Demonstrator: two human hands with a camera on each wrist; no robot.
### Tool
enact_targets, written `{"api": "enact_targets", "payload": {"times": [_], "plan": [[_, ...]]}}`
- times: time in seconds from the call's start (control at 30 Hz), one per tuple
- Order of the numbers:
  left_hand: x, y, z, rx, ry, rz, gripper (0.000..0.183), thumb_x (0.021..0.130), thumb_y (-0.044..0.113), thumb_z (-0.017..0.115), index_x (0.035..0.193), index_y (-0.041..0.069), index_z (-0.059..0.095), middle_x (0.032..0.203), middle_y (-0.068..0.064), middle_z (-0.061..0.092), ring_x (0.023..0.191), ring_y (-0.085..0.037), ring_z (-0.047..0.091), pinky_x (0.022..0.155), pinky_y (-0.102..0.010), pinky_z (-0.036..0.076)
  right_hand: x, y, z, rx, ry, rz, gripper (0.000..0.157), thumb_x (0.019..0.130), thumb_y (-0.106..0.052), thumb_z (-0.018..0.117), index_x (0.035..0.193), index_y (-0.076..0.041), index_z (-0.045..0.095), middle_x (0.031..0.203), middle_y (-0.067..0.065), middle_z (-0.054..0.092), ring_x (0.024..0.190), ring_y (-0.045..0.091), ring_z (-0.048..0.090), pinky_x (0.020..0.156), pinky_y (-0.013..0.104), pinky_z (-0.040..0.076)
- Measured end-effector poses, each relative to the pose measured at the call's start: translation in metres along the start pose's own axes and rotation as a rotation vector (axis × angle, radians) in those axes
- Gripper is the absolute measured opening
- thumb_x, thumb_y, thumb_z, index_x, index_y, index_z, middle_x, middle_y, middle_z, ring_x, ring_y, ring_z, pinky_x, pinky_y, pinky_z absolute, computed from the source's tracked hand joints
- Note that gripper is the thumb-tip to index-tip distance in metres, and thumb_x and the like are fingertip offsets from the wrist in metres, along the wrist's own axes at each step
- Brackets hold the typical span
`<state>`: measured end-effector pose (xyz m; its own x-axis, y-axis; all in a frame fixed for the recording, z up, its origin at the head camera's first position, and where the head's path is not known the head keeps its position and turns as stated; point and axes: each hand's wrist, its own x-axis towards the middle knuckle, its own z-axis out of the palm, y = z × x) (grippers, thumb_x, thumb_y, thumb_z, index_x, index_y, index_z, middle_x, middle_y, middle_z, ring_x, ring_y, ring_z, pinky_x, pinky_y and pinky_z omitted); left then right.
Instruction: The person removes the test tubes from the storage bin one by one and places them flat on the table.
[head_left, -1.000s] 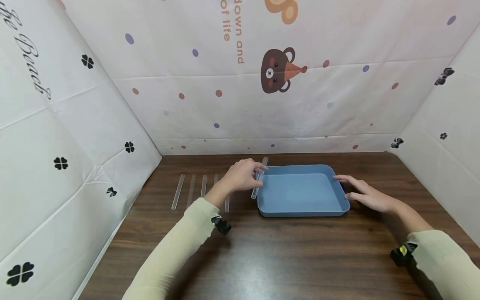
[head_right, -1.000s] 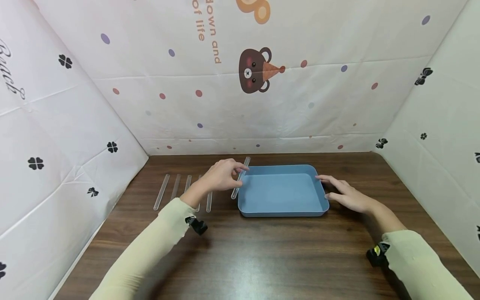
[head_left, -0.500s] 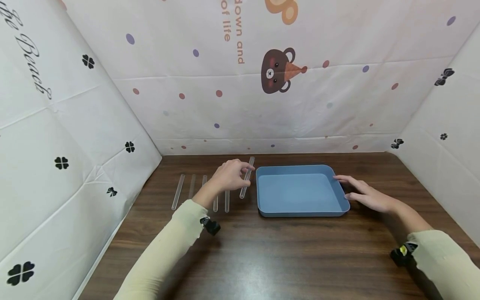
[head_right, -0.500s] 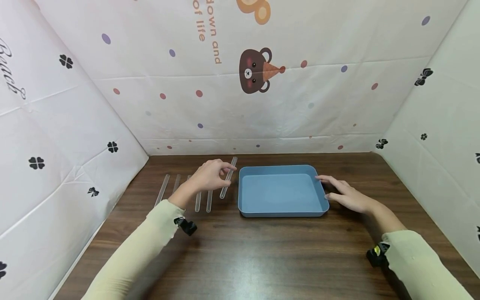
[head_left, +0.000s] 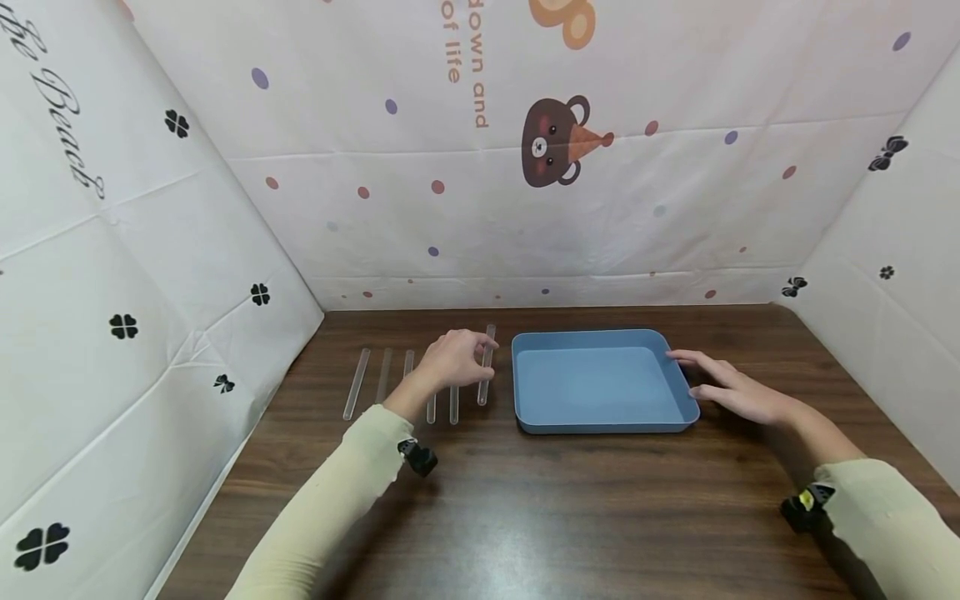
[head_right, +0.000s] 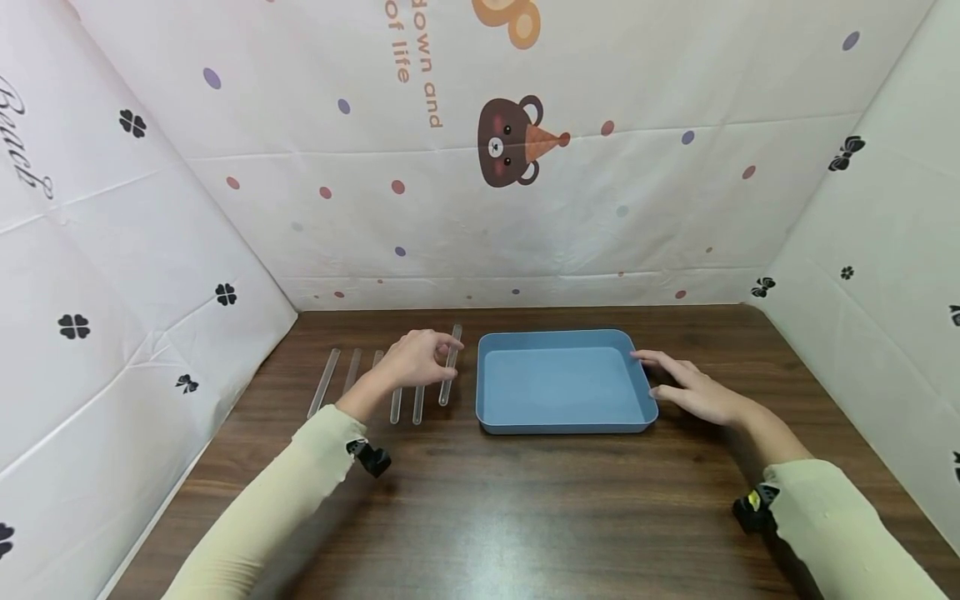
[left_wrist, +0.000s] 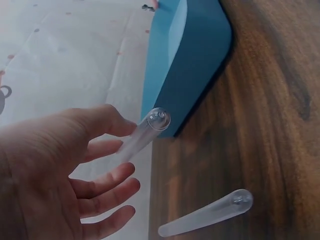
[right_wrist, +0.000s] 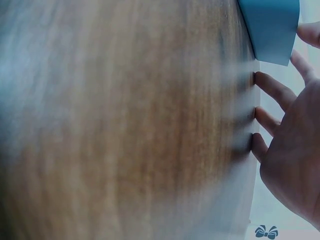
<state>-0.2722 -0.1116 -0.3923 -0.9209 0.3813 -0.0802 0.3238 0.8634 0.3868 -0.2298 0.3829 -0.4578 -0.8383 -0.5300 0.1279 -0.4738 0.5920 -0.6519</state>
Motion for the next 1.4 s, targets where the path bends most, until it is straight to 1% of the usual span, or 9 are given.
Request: {"api": "enact_targets", "payload": {"times": [0.47, 0.87, 0.9, 0.93, 1.1, 1.13, 1.17, 1.2, 1.4], "plan": [[0.0, -0.006, 0.018, 0.062, -0.001, -0.057, 0.045, 0.098, 0.028, 0.086, 0.142, 0.018, 0.079, 0.105, -0.001, 0.072, 0.073, -0.013, 0.052, 0.058, -0.027, 0.034, 0.001, -0.001, 0.0, 0.001, -0.003, 0.001, 0.06, 0.11, -0.004, 0.062, 0.167, -0.002, 0.043, 0.162, 0.031, 0.057, 0.133, -0.026, 0.042, 0.101, 0.015, 0.047], [0.001, -0.008, 0.029, 0.085, -0.017, -0.082, 0.045, 0.099, 0.031, 0.087, 0.141, 0.018, 0.079, 0.123, -0.004, 0.08, 0.088, -0.019, 0.066, 0.065, -0.03, 0.049, 0.0, -0.003, -0.001, -0.002, -0.005, 0.015, 0.06, 0.11, -0.005, 0.062, 0.167, -0.003, 0.043, 0.162, 0.032, 0.057, 0.132, -0.027, 0.041, 0.101, 0.016, 0.047], [0.006, -0.018, 0.037, 0.08, -0.008, -0.057, 0.046, 0.098, 0.037, 0.088, 0.14, 0.021, 0.08, 0.122, -0.001, 0.08, 0.087, -0.016, 0.065, 0.065, -0.03, 0.049, 0.0, -0.003, -0.001, 0.0, -0.004, 0.011, 0.06, 0.11, -0.005, 0.062, 0.167, -0.002, 0.043, 0.162, 0.032, 0.057, 0.133, -0.027, 0.041, 0.101, 0.016, 0.047], [0.007, -0.018, 0.038, 0.076, -0.011, -0.055, 0.046, 0.098, 0.037, 0.087, 0.14, 0.02, 0.08, 0.12, -0.001, 0.081, 0.085, -0.016, 0.065, 0.064, -0.03, 0.049, 0.0, -0.003, -0.001, 0.001, -0.003, 0.01, 0.06, 0.11, -0.004, 0.062, 0.167, -0.002, 0.043, 0.163, 0.032, 0.057, 0.133, -0.027, 0.041, 0.101, 0.016, 0.047], [0.007, -0.018, 0.039, 0.069, -0.031, -0.072, 0.044, 0.1, 0.036, 0.086, 0.141, 0.021, 0.079, 0.118, -0.001, 0.082, 0.077, -0.015, 0.063, 0.063, -0.029, 0.046, -0.001, -0.003, -0.001, -0.01, -0.004, 0.028, 0.06, 0.111, -0.007, 0.062, 0.168, -0.005, 0.044, 0.165, 0.03, 0.056, 0.133, -0.028, 0.039, 0.101, 0.016, 0.046], [0.003, -0.009, 0.032, 0.077, -0.045, -0.098, 0.044, 0.1, 0.03, 0.086, 0.142, 0.019, 0.079, 0.12, -0.003, 0.083, 0.076, -0.016, 0.065, 0.063, -0.03, 0.047, -0.001, -0.003, -0.001, -0.012, -0.004, 0.033, 0.06, 0.111, -0.008, 0.062, 0.168, -0.006, 0.044, 0.165, 0.03, 0.055, 0.133, -0.028, 0.039, 0.101, 0.016, 0.046], [0.003, -0.009, 0.032, 0.086, -0.048, -0.1, 0.043, 0.1, 0.031, 0.086, 0.142, 0.019, 0.079, 0.122, -0.004, 0.083, 0.078, -0.016, 0.066, 0.064, -0.03, 0.048, -0.001, -0.003, -0.001, -0.014, -0.004, 0.036, 0.06, 0.111, -0.008, 0.063, 0.168, -0.006, 0.044, 0.165, 0.03, 0.056, 0.133, -0.028, 0.039, 0.101, 0.017, 0.046], [0.009, -0.02, 0.041, 0.091, -0.037, -0.08, 0.044, 0.1, 0.036, 0.086, 0.141, 0.021, 0.079, 0.124, -0.001, 0.083, 0.081, -0.014, 0.067, 0.065, -0.03, 0.049, -0.001, -0.003, -0.001, -0.015, -0.004, 0.037, 0.06, 0.111, -0.008, 0.063, 0.168, -0.006, 0.044, 0.165, 0.03, 0.056, 0.133, -0.028, 0.039, 0.101, 0.017, 0.046], [0.009, -0.021, 0.042, 0.113, -0.033, -0.072, 0.045, 0.101, 0.039, 0.085, 0.142, 0.021, 0.079, 0.135, -0.001, 0.083, 0.092, -0.017, 0.074, 0.069, -0.032, 0.054, 0.0, -0.002, -0.001, 0.002, -0.003, 0.014, 0.06, 0.11, -0.005, 0.062, 0.167, -0.002, 0.044, 0.164, 0.032, 0.056, 0.133, -0.028, 0.04, 0.101, 0.014, 0.046]]}}
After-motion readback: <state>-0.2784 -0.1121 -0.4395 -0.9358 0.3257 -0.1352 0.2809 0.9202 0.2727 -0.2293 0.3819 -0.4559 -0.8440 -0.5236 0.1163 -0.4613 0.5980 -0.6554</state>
